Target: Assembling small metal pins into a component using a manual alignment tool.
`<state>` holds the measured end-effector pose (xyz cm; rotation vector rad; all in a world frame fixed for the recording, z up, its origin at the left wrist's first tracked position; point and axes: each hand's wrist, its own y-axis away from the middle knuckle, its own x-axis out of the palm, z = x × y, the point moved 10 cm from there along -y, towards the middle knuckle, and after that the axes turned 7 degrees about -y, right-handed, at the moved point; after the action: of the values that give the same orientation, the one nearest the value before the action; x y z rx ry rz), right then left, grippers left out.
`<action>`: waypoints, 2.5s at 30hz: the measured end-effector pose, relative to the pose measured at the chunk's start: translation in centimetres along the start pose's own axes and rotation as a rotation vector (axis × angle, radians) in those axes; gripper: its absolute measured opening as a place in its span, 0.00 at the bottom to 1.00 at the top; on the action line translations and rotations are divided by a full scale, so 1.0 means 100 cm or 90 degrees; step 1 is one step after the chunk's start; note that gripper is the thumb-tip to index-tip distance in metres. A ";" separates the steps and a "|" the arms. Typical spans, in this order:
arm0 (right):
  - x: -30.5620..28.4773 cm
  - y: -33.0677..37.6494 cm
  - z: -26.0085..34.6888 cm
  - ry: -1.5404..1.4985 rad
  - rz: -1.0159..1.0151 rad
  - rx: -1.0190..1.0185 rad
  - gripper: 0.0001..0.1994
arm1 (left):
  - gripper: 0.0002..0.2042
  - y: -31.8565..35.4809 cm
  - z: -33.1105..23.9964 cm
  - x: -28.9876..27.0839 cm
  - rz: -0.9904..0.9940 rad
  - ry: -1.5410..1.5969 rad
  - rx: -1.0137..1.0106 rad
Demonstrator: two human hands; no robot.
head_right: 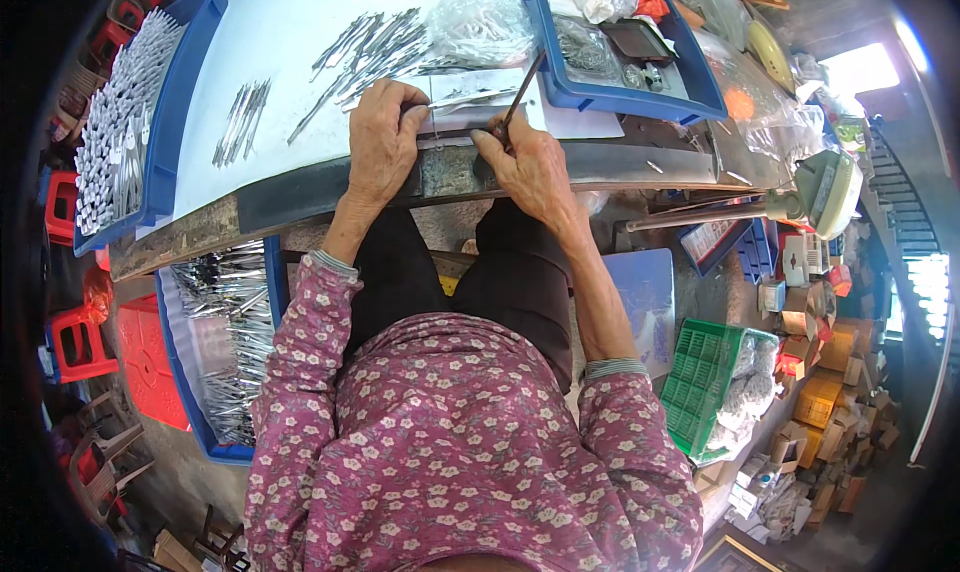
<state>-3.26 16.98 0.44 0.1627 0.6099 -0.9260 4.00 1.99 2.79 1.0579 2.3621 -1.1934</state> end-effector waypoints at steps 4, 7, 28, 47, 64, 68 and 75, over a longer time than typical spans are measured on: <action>-0.001 0.001 -0.003 -0.037 -0.019 0.006 0.14 | 0.05 0.002 -0.004 -0.003 -0.029 -0.052 0.022; -0.003 0.000 -0.008 -0.069 -0.027 0.021 0.15 | 0.04 0.003 -0.010 -0.009 -0.060 -0.055 0.033; -0.003 0.006 -0.015 -0.202 -0.025 0.064 0.10 | 0.06 0.009 -0.008 -0.007 -0.072 -0.073 0.031; -0.004 0.009 -0.014 -0.238 -0.042 0.082 0.11 | 0.06 0.010 -0.005 -0.007 -0.081 -0.048 0.022; -0.004 0.011 -0.014 -0.245 -0.056 0.071 0.11 | 0.04 0.008 -0.010 -0.013 -0.090 -0.025 0.035; -0.005 0.012 -0.013 -0.236 -0.063 0.069 0.11 | 0.04 0.009 -0.010 -0.013 -0.092 -0.025 0.035; -0.004 0.013 -0.013 -0.245 -0.059 0.066 0.11 | 0.06 0.010 -0.002 -0.008 -0.078 -0.018 0.022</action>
<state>-2.96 18.56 -0.54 0.0465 0.2141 -1.0457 5.25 2.19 2.80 0.9113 2.4238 -1.2874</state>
